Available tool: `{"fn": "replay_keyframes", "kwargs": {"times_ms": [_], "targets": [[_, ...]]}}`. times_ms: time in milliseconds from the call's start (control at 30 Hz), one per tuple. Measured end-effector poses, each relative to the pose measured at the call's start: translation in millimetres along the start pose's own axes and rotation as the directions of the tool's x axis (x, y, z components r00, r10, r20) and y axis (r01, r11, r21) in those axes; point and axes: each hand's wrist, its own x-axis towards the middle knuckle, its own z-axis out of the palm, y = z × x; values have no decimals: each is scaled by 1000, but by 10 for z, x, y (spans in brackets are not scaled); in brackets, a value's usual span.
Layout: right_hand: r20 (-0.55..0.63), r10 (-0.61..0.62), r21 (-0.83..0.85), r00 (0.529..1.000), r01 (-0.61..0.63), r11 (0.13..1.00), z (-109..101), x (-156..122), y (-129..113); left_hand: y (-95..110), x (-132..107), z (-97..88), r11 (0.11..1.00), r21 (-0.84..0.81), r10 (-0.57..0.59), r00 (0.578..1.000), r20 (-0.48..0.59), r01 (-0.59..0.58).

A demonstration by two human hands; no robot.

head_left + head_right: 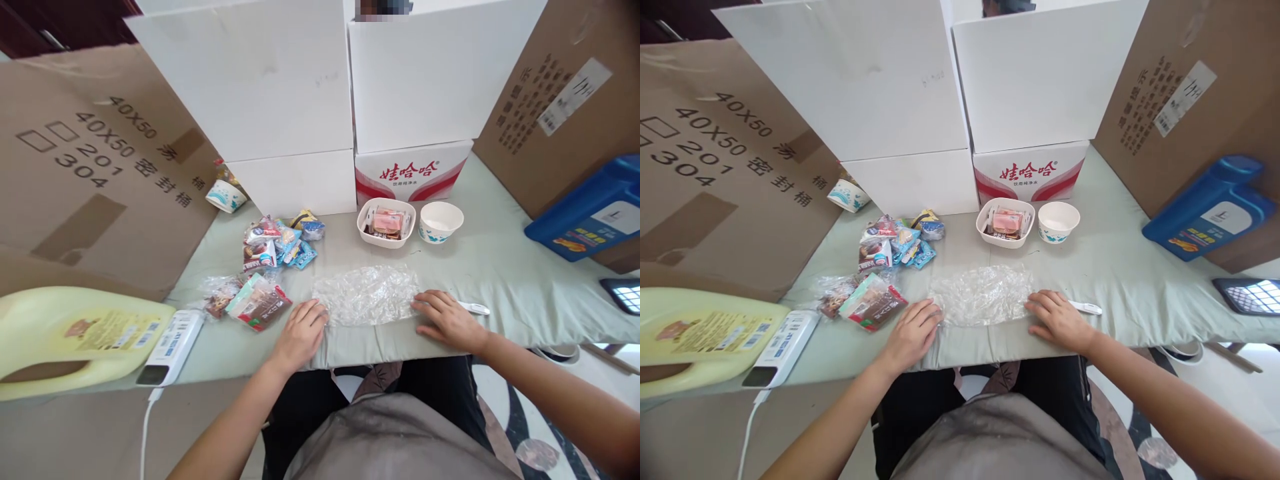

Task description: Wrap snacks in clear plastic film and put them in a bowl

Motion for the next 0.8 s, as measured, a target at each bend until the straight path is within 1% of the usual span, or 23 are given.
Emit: {"fn": "replay_keyframes", "kwargs": {"times_ms": [100, 167, 233, 300, 333, 367, 400, 433, 467, 533, 567, 600, 633, 667, 700, 733, 767, 800], "targets": [[-28, 33, -22, 999, -33, 999, -2, -7, 21, -52, -28, 17, 997, -79, 9, 1000, 17, -7], [-37, 14, 26, 999, -13, 1000, -42, 12, -33, -32, -37, 4, 984, -179, -2, 1000, 11, 4], [-29, -21, 136, 999, 25, 990, -104, 22, -108, -8, -59, -32, 952, -305, -26, 1000, 8, 27], [13, -14, 286, 1000, 10, 958, -166, 27, -171, -2, -89, -77, 901, -426, -87, 996, 18, 86], [49, 20, 355, 999, -36, 934, -189, 34, -192, -9, -100, -98, 873, -470, -131, 991, 34, 131], [91, 77, 409, 993, -108, 906, -202, 50, -206, -21, -102, -115, 848, -497, -180, 982, 57, 184], [134, 153, 440, 979, -197, 876, -203, 76, -212, -37, -92, -126, 828, -507, -231, 970, 79, 238], [172, 242, 444, 955, -295, 846, -191, 113, -213, -56, -67, -129, 817, -501, -277, 956, 95, 287], [199, 334, 421, 922, -388, 820, -167, 160, -211, -75, -29, -124, 812, -483, -319, 942, 102, 327], [215, 491, 307, 844, -535, 787, -90, 265, -207, -108, 83, -89, 816, -418, -389, 914, 111, 398], [210, 545, 224, 812, -582, 782, -44, 315, -207, -119, 148, -61, 820, -372, -421, 898, 124, 436], [204, 575, 134, 792, -604, 785, 0, 357, -207, -125, 210, -31, 822, -316, -450, 881, 147, 473], [203, 583, 49, 787, -603, 796, 36, 388, -208, -127, 266, -1, 826, -256, -472, 864, 175, 503], [206, 574, -23, 792, -583, 812, 62, 407, -208, -124, 311, 22, 831, -199, -484, 852, 200, 519], [204, 553, -76, 808, -550, 831, 74, 417, -208, -115, 343, 37, 841, -148, -486, 848, 212, 520], [186, 522, -109, 832, -511, 853, 69, 419, -209, -99, 363, 38, 855, -104, -482, 853, 203, 508], [146, 488, -125, 861, -473, 872, 50, 419, -214, -73, 373, 25, 870, -63, -475, 864, 166, 490], [80, 455, -128, 887, -444, 887, 21, 421, -226, -35, 375, 0, 879, -23, -471, 876, 103, 476]]}}
